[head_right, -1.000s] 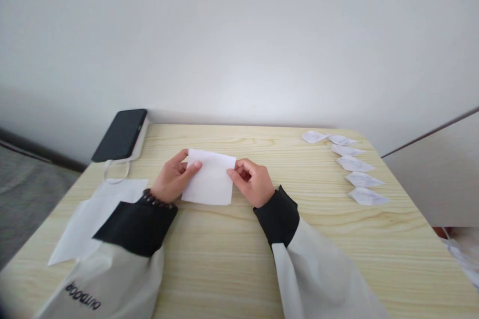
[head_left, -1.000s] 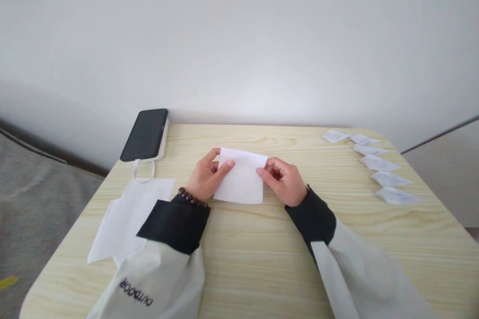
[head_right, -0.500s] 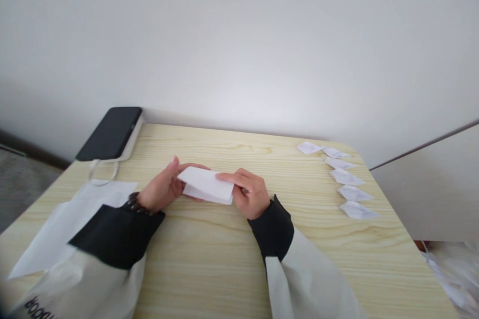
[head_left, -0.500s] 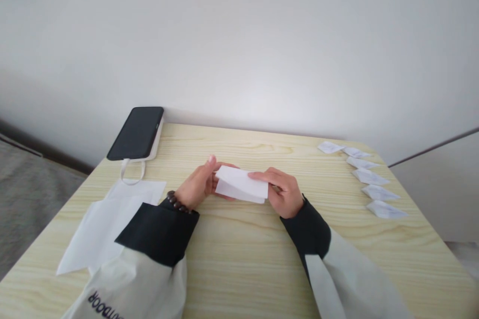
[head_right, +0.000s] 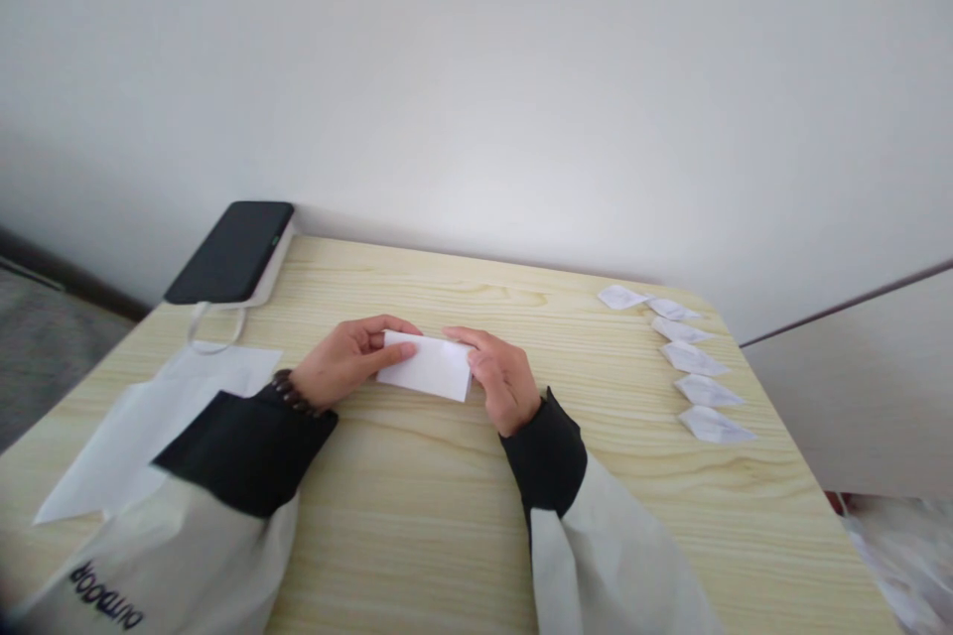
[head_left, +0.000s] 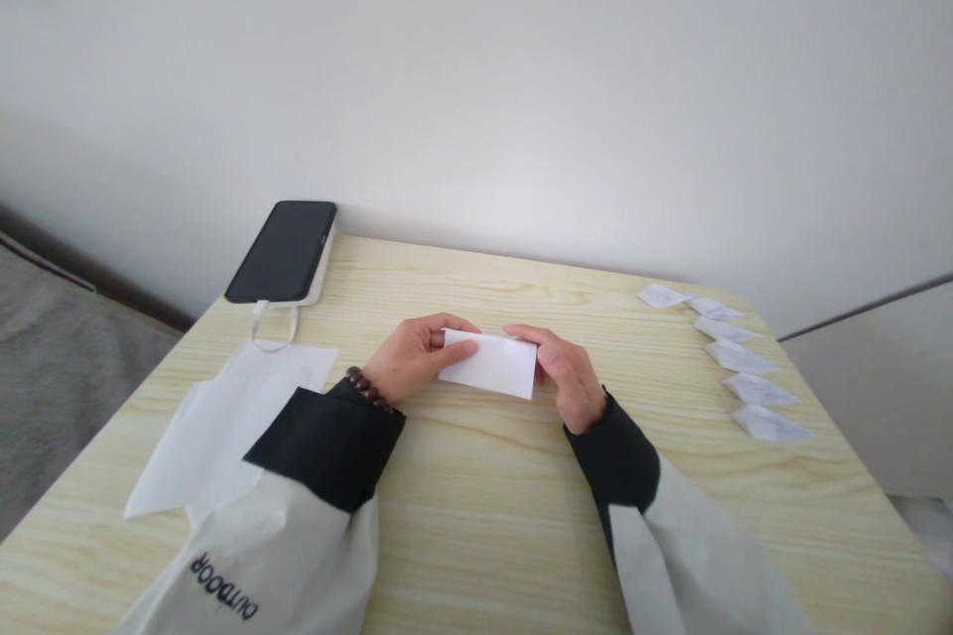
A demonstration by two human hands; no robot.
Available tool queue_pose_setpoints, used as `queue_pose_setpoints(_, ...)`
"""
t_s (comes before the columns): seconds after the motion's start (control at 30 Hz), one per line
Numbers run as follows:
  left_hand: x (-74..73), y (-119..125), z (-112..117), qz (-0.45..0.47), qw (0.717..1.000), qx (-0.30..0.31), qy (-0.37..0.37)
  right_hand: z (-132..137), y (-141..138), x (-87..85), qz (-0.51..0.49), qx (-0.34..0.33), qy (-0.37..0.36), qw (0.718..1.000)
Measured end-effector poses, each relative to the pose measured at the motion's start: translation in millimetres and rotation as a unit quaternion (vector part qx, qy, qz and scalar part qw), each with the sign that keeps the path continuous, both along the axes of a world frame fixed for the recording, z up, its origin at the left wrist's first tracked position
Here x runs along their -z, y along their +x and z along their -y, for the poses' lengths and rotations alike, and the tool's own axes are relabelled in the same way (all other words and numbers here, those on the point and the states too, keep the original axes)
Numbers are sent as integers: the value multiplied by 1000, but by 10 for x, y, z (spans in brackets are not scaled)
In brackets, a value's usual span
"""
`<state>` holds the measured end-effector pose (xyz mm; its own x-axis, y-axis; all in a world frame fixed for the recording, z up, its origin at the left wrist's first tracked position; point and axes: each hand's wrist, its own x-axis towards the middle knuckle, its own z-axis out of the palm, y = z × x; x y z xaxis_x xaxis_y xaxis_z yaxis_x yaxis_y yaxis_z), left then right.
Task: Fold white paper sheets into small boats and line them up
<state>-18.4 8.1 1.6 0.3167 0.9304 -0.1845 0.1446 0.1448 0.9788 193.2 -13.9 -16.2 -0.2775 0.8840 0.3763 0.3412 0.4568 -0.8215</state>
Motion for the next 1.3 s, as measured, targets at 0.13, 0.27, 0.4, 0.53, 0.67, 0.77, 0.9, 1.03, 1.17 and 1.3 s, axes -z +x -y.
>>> queue_pose_setpoints(0.13,-27,9,11,-12,1000,-4,10,0,-53,-21,48,45,-6,998)
queue_pose_setpoints(0.27,-50,17,12,-48,998,-21,35,-6,-74,-22,48,54,3,997)
queue_pose_setpoints(0.4,-59,23,15,-65,997,-34,35,-5,-72,-31,46,52,2,998)
queue_pose_setpoints(0.53,-59,23,23,-64,997,-48,24,1,-90,-35,46,47,-7,998)
queue_pose_setpoints(0.67,-52,14,29,-58,997,-51,25,3,-126,-27,46,54,-13,997)
queue_pose_setpoints(0.77,-43,9,35,-51,997,-51,23,8,-139,-15,38,59,-17,997)
queue_pose_setpoints(0.9,-19,1,32,-44,998,-49,21,26,-120,-23,29,52,-12,998)
queue_pose_setpoints(1.03,7,-8,17,-54,995,-72,34,42,-99,-42,41,1,62,997)
queue_pose_setpoints(1.17,20,-4,14,-48,995,-79,27,52,-105,-32,72,-22,127,989)
queue_pose_setpoints(1.3,16,8,21,-32,995,-97,21,52,-114,-20,86,-13,160,983)
